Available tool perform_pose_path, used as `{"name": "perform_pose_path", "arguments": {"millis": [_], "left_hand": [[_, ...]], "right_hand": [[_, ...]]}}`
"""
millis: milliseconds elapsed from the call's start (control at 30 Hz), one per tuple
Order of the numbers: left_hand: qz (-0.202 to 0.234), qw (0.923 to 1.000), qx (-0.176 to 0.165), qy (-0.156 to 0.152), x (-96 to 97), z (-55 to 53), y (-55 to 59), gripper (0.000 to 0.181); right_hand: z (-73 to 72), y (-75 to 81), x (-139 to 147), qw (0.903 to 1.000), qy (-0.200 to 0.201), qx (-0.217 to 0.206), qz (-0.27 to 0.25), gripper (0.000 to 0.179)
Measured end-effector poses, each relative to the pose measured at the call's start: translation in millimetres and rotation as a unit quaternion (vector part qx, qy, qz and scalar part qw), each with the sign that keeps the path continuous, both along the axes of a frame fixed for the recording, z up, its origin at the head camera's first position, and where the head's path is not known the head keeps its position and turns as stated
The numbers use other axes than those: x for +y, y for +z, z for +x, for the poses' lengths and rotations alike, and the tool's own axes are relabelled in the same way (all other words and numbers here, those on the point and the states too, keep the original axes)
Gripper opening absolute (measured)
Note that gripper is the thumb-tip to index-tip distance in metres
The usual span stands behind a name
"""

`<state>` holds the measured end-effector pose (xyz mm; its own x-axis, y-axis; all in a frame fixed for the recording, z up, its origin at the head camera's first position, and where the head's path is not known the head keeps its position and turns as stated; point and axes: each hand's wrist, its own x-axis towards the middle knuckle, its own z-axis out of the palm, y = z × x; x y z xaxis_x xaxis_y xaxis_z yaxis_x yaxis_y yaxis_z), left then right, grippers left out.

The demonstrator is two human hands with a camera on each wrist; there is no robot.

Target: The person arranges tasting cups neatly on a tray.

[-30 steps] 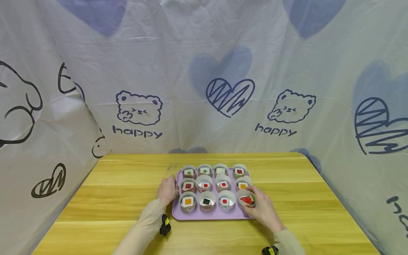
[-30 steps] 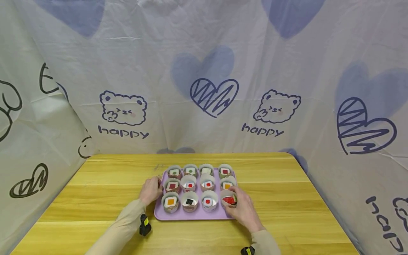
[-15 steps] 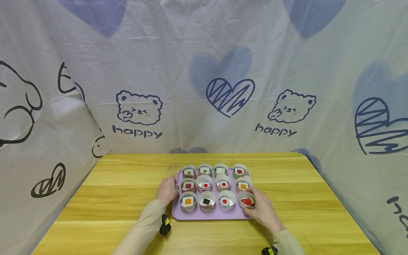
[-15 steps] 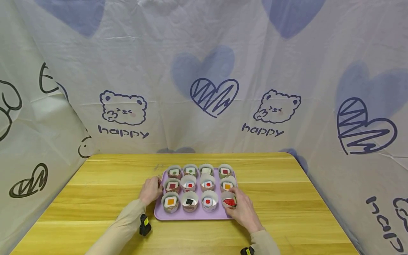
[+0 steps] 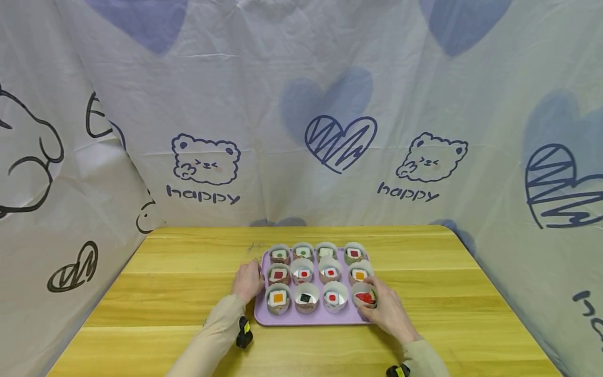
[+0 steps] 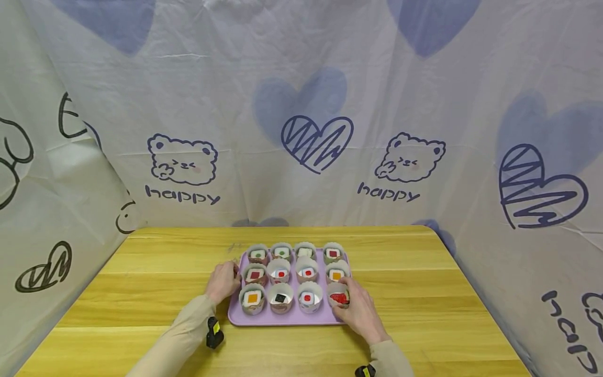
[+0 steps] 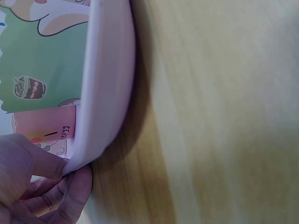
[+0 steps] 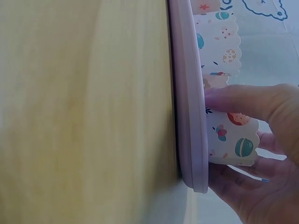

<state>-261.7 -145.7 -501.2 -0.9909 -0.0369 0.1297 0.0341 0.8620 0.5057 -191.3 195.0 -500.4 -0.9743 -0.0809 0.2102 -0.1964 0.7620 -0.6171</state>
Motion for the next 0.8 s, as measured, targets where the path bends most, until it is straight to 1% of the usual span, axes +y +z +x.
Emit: {"name": "perform_pose_path", "arguments": {"millis": [233, 500, 800], "left_hand": [[0.0, 1.0, 0.0, -0.002, 0.2, 0.4, 0.5, 0.005], [-0.001, 1.0, 0.002, -0.002, 0.3, -0.1, -0.2, 0.005], [-0.001, 1.0, 0.0, -0.002, 0.5, 0.3, -0.4, 0.005]], "right_hand": [[-0.3, -0.3, -0.8, 1.0, -0.006, -0.004, 0.001, 0.06], [2.7, 1.6, -0.1, 1.0, 0.0, -0.005, -0.002, 0.063], [2.9, 0.0, 1.0, 0.9999, 0.007, 0.008, -0.004, 0.066]]}}
